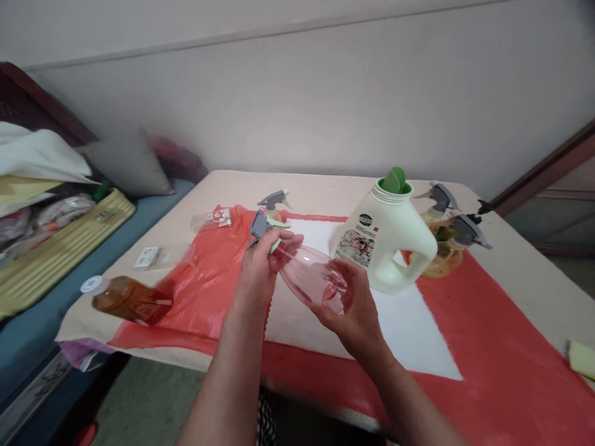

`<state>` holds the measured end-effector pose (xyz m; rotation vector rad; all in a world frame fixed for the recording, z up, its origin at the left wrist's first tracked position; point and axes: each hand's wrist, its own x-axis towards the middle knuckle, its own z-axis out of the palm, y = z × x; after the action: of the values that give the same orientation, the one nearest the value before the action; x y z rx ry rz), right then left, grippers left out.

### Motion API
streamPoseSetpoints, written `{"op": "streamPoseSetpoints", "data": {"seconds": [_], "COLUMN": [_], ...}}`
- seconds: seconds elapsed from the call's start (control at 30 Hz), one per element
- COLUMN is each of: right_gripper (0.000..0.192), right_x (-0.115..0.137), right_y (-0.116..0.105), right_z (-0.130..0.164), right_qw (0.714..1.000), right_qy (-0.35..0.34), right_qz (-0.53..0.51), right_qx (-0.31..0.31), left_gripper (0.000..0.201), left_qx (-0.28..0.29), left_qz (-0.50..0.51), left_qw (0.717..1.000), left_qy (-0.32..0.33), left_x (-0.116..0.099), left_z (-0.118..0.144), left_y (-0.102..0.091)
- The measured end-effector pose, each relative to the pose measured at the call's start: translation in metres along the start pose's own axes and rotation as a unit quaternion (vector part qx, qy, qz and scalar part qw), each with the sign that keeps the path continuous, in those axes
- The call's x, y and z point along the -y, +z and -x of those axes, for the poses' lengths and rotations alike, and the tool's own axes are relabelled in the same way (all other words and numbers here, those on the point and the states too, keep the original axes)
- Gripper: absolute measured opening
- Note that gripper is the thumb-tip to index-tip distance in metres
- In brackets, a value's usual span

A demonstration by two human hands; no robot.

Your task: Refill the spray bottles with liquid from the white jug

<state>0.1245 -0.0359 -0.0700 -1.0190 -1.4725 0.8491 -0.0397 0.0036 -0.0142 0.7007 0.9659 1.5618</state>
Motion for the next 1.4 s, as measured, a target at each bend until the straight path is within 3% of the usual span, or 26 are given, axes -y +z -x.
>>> {"op": "streamPoseSetpoints", "data": {"seconds": [0.13,0.27,0.4,0.5,0.63,0.7,0.77,0.83,0.9,1.0,1.1,1.17,1.27,1.4], "right_gripper": [0.068,0.072,0.081,0.084,0.083,0.081,0.077,0.073,0.067,0.05,0.047,0.058,0.063,0.088], "right_x": [0.0,0.001,0.004,0.003,0.001,0.001,0.003,0.005,0.007,0.006,0.005,0.006,0.006,0.006], "right_y": [0.0,-0.001,-0.007,-0.012,-0.014,-0.013,-0.01,-0.008,-0.006,-0.003,0.003,0.005,0.002,-0.005], "right_z": [-0.001,-0.002,-0.005,-0.006,-0.006,-0.005,-0.004,-0.004,-0.004,-0.006,-0.008,-0.009,-0.009,-0.009], "right_qw": [1.0,0.991,0.949,0.933,0.935,0.946,0.971,0.995,0.998,0.959,0.909,0.89,0.883,0.928], "right_qy": [0.024,-0.101,-0.235,-0.269,-0.265,-0.246,-0.183,-0.074,0.041,0.173,0.268,0.295,0.282,0.187], "right_qz": [-0.008,0.09,0.209,0.239,0.234,0.21,0.151,0.063,-0.046,-0.217,-0.315,-0.344,-0.371,-0.313], "right_qx": [0.012,-0.015,-0.034,-0.028,-0.019,-0.022,-0.023,-0.015,0.011,0.056,0.047,0.041,0.062,0.072], "left_gripper": [0.021,0.024,0.024,0.023,0.024,0.025,0.024,0.023,0.023,0.023,0.021,0.02,0.02,0.022], "left_qx": [-0.005,-0.006,-0.019,-0.027,-0.042,-0.042,-0.035,-0.021,-0.009,0.0,-0.002,-0.014,-0.03,-0.03], "left_qz": [-0.004,0.012,0.005,0.002,-0.002,-0.001,0.004,0.008,0.008,-0.001,-0.009,-0.005,0.012,0.025], "left_qw": [1.0,1.0,1.0,1.0,0.999,0.999,0.999,0.999,0.999,0.999,0.999,0.998,0.998,0.999], "left_qy": [0.007,-0.004,0.002,-0.002,-0.002,0.004,0.02,0.037,0.043,0.035,0.042,0.054,0.055,0.029], "left_x": [0.001,0.004,0.006,0.007,0.007,0.007,0.007,0.006,0.003,0.0,-0.001,-0.001,-0.001,-0.001], "left_z": [-0.002,-0.003,-0.003,-0.002,-0.001,-0.001,-0.001,0.0,0.001,0.005,0.008,0.007,0.003,-0.003], "left_y": [0.001,0.004,0.007,0.009,0.012,0.012,0.013,0.013,0.013,0.014,0.015,0.015,0.009,0.002]}}
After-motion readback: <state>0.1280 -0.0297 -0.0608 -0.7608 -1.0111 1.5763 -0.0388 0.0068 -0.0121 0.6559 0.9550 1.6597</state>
